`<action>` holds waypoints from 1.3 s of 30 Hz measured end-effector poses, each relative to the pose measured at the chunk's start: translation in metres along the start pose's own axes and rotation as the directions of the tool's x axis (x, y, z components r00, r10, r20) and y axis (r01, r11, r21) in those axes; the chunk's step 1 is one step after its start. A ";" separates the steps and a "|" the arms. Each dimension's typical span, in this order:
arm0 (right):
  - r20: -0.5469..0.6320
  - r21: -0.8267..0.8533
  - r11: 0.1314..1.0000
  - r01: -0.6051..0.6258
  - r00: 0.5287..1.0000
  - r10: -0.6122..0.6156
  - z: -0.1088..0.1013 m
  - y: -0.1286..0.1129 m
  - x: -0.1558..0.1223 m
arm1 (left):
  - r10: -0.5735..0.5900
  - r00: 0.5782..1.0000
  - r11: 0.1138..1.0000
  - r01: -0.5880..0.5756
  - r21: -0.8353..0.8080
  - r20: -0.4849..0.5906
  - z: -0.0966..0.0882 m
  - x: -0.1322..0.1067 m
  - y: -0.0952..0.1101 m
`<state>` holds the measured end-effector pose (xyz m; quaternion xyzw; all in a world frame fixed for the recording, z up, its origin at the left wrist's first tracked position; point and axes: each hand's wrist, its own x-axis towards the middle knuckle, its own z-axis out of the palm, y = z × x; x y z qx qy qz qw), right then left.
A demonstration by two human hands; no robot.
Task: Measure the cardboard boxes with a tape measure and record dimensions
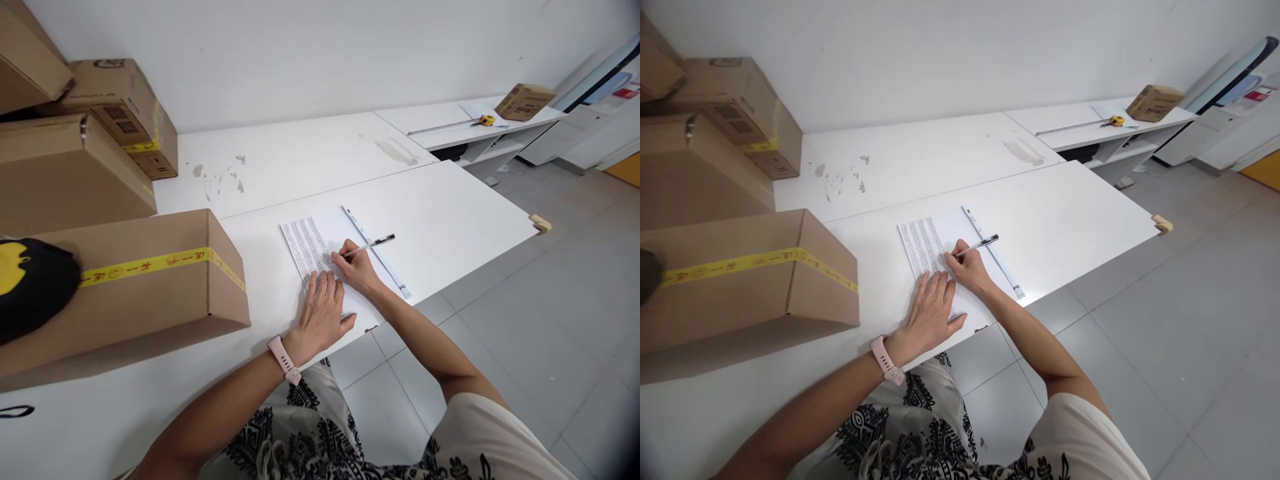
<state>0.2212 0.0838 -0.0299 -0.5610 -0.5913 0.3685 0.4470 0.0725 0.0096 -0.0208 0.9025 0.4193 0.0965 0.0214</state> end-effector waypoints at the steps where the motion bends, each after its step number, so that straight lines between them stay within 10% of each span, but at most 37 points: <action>1: -0.005 -0.025 1.000 0.011 1.000 -0.011 0.000 0.000 0.000 | 0.001 1.000 1.000 -0.001 0.000 -0.002 0.001 0.000 0.000; 39: 0.013 -0.128 0.991 0.029 1.000 -0.028 -0.002 -0.001 -0.002 | 0.010 1.000 1.000 -0.009 0.018 -0.006 0.002 -0.001 0.001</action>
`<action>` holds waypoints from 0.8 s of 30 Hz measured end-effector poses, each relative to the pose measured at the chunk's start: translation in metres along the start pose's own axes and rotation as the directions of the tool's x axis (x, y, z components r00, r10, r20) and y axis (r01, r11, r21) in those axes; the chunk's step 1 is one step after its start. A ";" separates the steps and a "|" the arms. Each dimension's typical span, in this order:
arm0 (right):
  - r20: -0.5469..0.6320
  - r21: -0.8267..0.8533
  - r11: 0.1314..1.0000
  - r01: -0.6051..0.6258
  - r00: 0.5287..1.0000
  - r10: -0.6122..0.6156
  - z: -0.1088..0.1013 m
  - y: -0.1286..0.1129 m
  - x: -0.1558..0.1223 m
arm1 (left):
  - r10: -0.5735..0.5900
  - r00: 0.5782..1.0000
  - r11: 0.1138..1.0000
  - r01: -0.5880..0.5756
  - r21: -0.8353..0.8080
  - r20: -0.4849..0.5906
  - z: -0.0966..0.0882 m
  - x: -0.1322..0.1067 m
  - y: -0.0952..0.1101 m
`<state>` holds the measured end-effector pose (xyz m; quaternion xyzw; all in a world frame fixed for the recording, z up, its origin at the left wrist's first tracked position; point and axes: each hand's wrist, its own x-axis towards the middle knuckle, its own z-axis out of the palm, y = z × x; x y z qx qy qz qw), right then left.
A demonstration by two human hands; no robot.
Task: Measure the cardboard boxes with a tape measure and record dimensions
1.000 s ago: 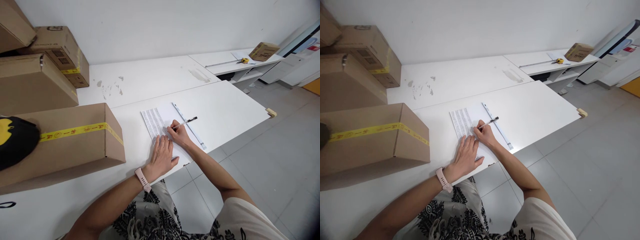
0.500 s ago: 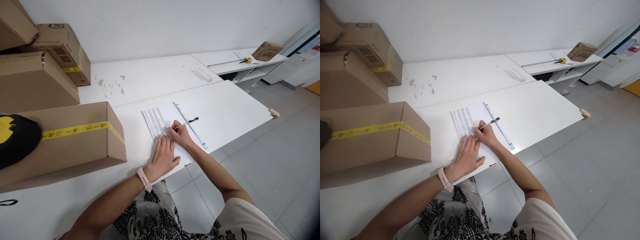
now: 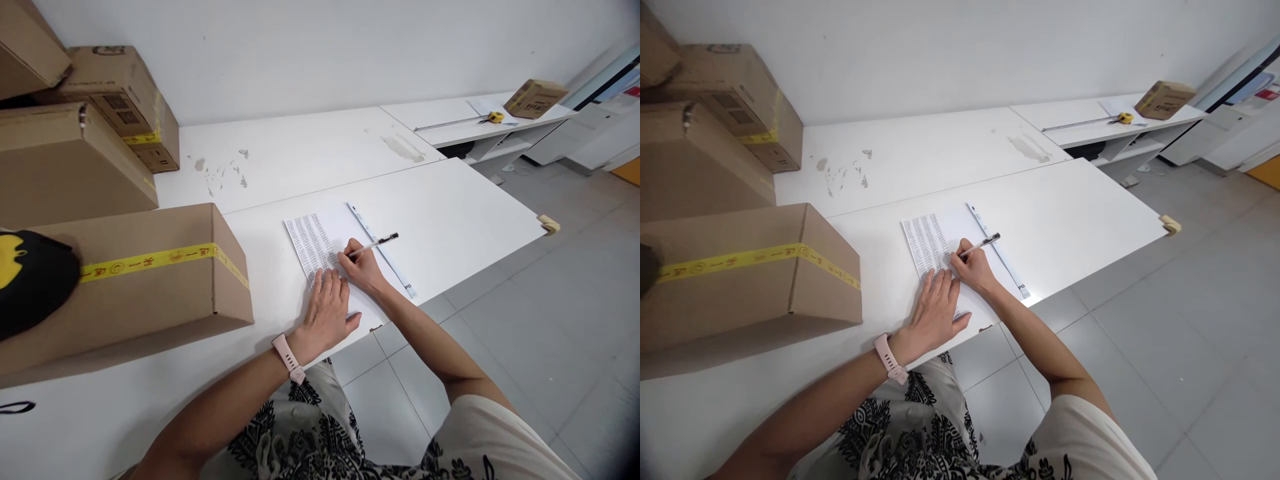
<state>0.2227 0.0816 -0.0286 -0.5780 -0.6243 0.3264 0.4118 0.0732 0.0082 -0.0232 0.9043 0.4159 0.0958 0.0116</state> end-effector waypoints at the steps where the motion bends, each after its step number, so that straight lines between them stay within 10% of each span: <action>1: 0.003 0.006 1.000 0.000 1.000 0.000 0.000 -0.001 0.000 | -0.002 1.000 1.000 0.002 0.002 0.001 0.000 0.000 0.000; 24: -0.038 0.067 0.998 -0.019 0.999 0.021 -0.001 -0.001 0.002 | 0.010 1.000 0.999 -0.010 0.049 -0.002 -0.001 0.001 0.000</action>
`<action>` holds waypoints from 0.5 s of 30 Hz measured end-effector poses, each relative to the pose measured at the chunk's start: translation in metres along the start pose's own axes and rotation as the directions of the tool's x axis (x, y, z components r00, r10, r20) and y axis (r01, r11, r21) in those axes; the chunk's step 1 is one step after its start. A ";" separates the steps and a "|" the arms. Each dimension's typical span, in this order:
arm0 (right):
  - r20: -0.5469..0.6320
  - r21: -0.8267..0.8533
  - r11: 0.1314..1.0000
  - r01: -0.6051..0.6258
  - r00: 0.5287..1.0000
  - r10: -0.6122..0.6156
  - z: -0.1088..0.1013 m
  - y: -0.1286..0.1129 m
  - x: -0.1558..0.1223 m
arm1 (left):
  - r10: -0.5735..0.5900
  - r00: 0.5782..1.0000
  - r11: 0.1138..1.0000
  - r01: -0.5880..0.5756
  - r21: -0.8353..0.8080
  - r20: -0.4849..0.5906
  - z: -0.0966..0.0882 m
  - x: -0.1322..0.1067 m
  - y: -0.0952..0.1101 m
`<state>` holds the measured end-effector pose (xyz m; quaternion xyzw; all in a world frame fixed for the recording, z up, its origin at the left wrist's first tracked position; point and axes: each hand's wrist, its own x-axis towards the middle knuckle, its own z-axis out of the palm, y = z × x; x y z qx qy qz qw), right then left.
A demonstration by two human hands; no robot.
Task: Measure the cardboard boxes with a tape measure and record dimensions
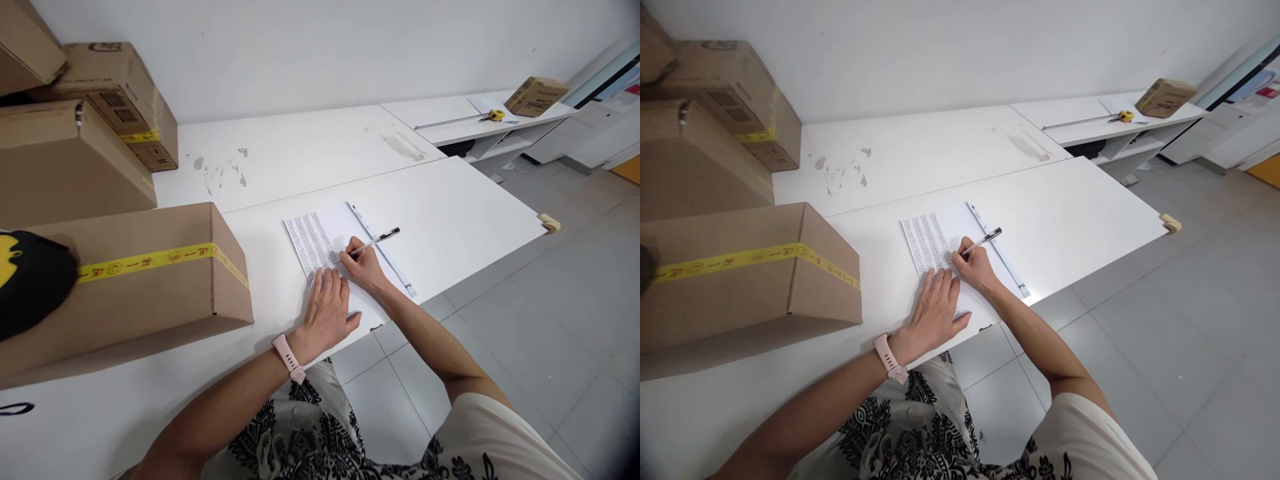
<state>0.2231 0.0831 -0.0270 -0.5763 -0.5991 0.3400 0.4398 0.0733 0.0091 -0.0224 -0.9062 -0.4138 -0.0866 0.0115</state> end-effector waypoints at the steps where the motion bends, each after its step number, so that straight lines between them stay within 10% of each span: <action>1: -0.010 0.000 1.000 0.000 1.000 0.000 0.000 0.000 0.000 | 0.000 1.000 1.000 0.000 0.000 -0.003 0.000 0.000 0.000; 15: -0.016 -0.013 1.000 0.006 1.000 -0.007 -0.001 0.002 0.001 | 0.004 0.999 1.000 -0.002 0.027 -0.042 0.001 -0.001 0.000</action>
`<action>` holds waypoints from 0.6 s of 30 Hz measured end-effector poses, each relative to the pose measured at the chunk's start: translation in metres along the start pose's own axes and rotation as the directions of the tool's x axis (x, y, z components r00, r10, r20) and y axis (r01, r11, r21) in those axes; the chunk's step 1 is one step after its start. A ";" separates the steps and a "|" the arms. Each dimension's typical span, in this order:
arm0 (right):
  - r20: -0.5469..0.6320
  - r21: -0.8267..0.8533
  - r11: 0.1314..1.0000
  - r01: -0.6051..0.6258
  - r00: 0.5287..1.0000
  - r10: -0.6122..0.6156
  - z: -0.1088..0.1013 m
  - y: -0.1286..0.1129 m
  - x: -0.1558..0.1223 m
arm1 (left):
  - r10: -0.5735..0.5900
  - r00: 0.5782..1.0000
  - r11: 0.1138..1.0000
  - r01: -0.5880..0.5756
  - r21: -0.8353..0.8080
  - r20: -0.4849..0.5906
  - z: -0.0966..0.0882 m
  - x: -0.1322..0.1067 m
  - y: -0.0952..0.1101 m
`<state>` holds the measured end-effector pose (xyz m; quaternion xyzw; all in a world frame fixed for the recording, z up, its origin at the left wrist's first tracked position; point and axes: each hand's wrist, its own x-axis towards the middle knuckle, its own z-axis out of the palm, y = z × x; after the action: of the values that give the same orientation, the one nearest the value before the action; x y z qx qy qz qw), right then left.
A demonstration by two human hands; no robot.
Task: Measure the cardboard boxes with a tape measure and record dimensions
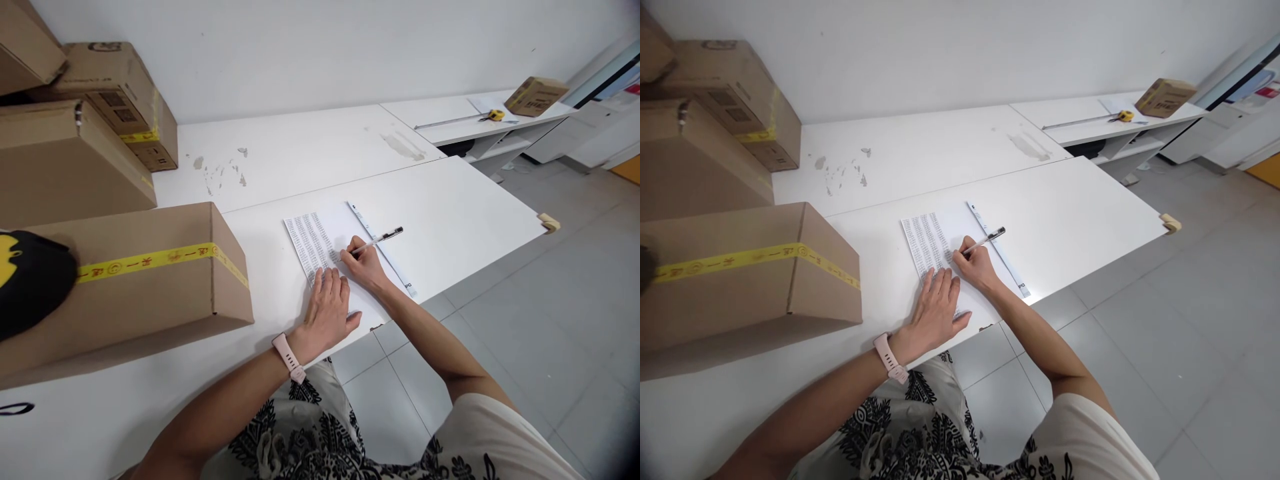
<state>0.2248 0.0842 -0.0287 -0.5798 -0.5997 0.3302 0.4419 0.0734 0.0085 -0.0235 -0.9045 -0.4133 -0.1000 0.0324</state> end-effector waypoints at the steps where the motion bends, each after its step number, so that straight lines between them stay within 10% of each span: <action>1: -0.005 -0.001 1.000 -0.002 1.000 0.002 0.000 0.000 0.000 | 0.002 1.000 1.000 -0.002 -0.001 -0.001 0.000 0.000 0.000; 18: 0.008 -0.003 1.000 0.008 1.000 -0.008 0.000 -0.003 -0.001 | -0.003 1.000 1.000 0.003 -0.009 0.031 -0.001 0.000 0.000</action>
<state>0.2237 0.0831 -0.0256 -0.5767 -0.6043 0.3298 0.4398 0.0733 0.0086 -0.0228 -0.9056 -0.4145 -0.0878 0.0215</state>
